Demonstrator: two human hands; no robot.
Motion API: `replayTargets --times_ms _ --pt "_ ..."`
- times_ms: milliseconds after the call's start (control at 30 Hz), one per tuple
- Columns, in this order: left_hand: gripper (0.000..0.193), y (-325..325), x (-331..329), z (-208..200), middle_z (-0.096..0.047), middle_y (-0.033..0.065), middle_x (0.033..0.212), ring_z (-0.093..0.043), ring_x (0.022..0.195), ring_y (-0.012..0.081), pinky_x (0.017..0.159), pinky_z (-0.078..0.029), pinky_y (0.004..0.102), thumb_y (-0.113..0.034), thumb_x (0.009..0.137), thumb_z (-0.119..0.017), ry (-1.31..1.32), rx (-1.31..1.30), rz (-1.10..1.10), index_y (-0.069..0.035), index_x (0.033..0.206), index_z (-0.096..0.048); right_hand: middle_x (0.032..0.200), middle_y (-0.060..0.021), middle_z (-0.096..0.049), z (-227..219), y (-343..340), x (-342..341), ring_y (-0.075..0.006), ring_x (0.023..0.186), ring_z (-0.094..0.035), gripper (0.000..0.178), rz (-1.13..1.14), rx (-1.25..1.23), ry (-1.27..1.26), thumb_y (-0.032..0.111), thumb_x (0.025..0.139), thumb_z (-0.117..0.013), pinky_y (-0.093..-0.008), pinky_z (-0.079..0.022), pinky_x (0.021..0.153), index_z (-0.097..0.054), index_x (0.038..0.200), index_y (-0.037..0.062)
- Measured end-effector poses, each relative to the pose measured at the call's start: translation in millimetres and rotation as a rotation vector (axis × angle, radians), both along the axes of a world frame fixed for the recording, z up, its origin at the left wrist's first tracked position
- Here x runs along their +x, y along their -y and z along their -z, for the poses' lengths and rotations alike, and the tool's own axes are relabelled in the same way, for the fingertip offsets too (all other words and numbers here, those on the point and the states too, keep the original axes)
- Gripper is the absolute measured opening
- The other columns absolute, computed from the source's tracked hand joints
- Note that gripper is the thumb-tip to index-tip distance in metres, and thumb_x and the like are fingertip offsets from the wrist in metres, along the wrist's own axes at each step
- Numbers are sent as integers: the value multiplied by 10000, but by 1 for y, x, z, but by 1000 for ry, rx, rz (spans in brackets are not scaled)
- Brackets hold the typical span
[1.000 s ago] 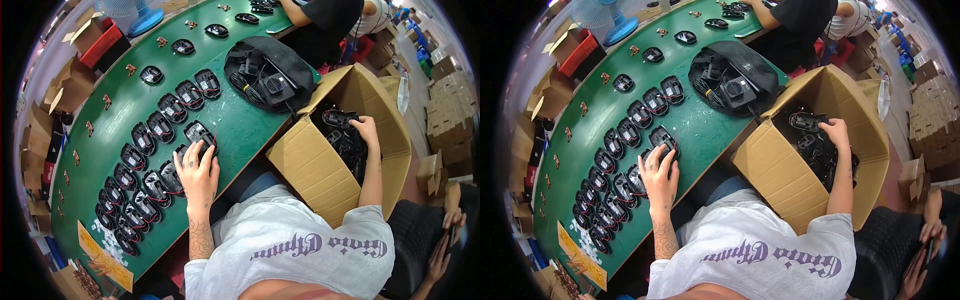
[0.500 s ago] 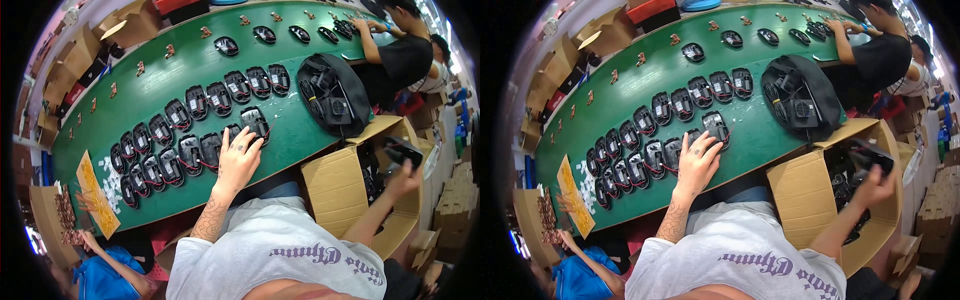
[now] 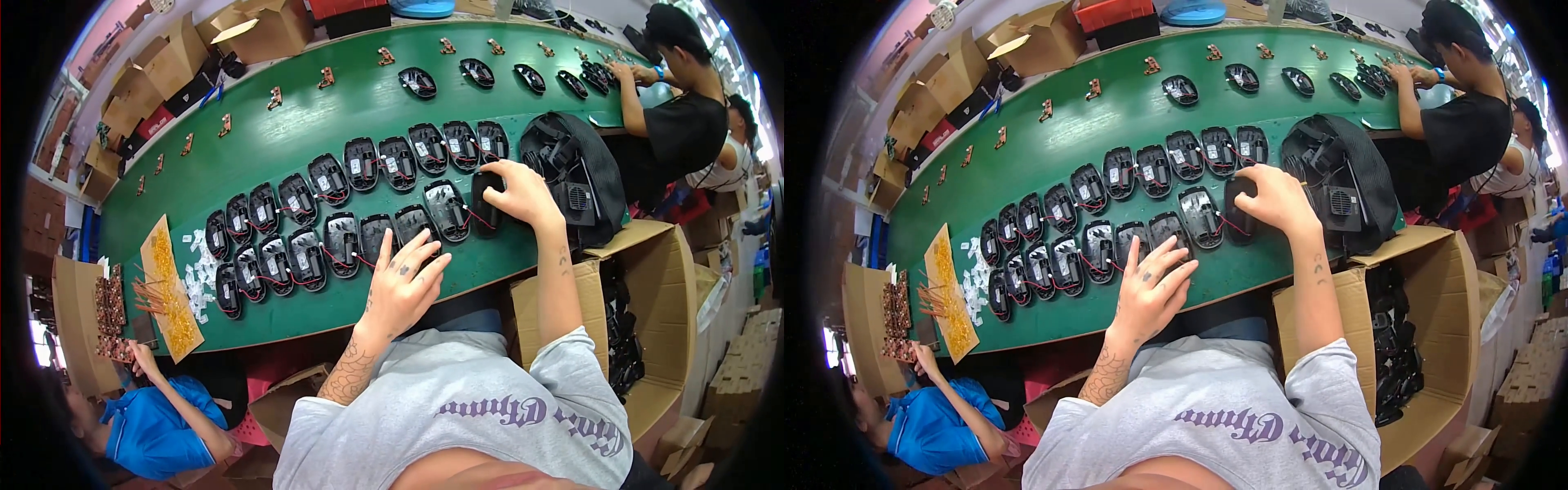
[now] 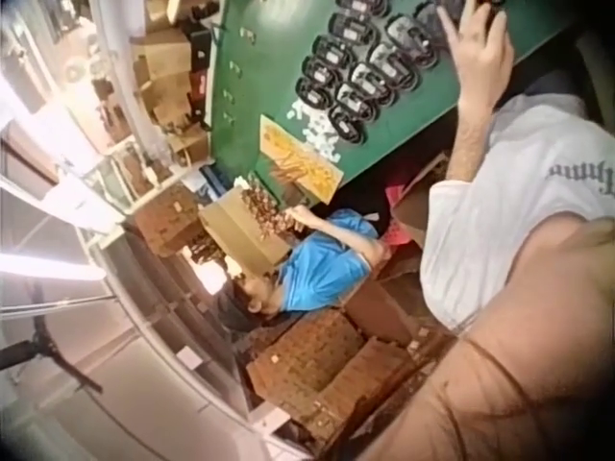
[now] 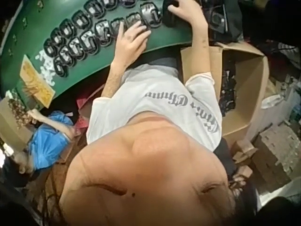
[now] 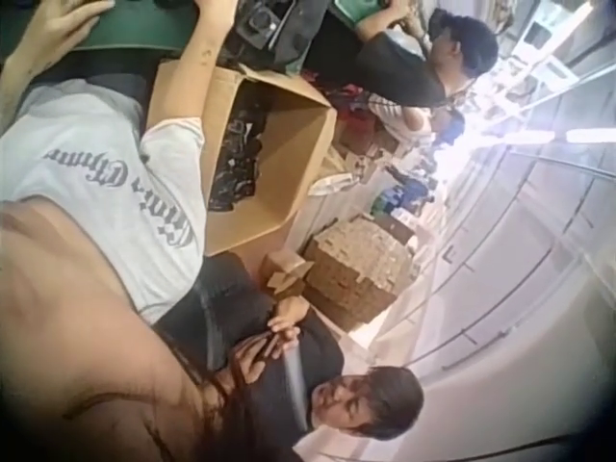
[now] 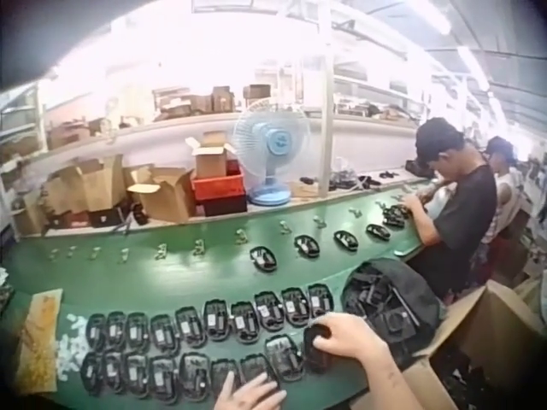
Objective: The recorder is assembling computer mice by inserting internal components into the bottom shells at a factory workstation.
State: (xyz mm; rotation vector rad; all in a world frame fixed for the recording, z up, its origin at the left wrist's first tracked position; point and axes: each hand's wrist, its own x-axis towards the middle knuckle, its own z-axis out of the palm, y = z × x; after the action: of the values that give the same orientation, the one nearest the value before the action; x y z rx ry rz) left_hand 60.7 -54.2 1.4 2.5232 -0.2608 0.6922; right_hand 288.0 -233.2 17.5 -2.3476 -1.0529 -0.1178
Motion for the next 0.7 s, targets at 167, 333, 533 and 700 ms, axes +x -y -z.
replayTargets --times_ms 167,333,533,700 --pt "356 13 11 -2 -627 72 1270 -545 1317 275 1174 -266 605 -81 831 -720 -11 -8 83 -129 1183 -687 805 -78 -595 -9 4 -9 -202 728 -572 402 35 105 4 176 814 -658 -341 -468 684 -691 1176 5" --pt "401 39 46 3 -596 89 1330 -523 1325 270 1163 -279 609 -134 834 -726 -5 28 154 -117 1229 -662 808 -12 -566 -17 39 -24 -116 720 -516 340 -5 538 -226 147 875 -622 -271 -405 638 -694 1167 -12" --pt "475 66 70 19 -538 123 1405 -470 1359 269 1161 -283 606 -230 836 -735 -90 186 105 -87 1277 -632 834 -27 -603 10 45 -33 -118 772 -549 262 -3 828 -239 45 872 -624 -250 -424 703 -707 1115 -8" --pt "506 70 75 23 -511 143 1437 -431 1392 268 1184 -258 582 -262 839 -720 -111 189 142 -49 1289 -627 961 -78 -669 22 55 -57 -200 897 -621 284 302 573 28 43 857 -652 -295 -480 820 -695 1137 13"
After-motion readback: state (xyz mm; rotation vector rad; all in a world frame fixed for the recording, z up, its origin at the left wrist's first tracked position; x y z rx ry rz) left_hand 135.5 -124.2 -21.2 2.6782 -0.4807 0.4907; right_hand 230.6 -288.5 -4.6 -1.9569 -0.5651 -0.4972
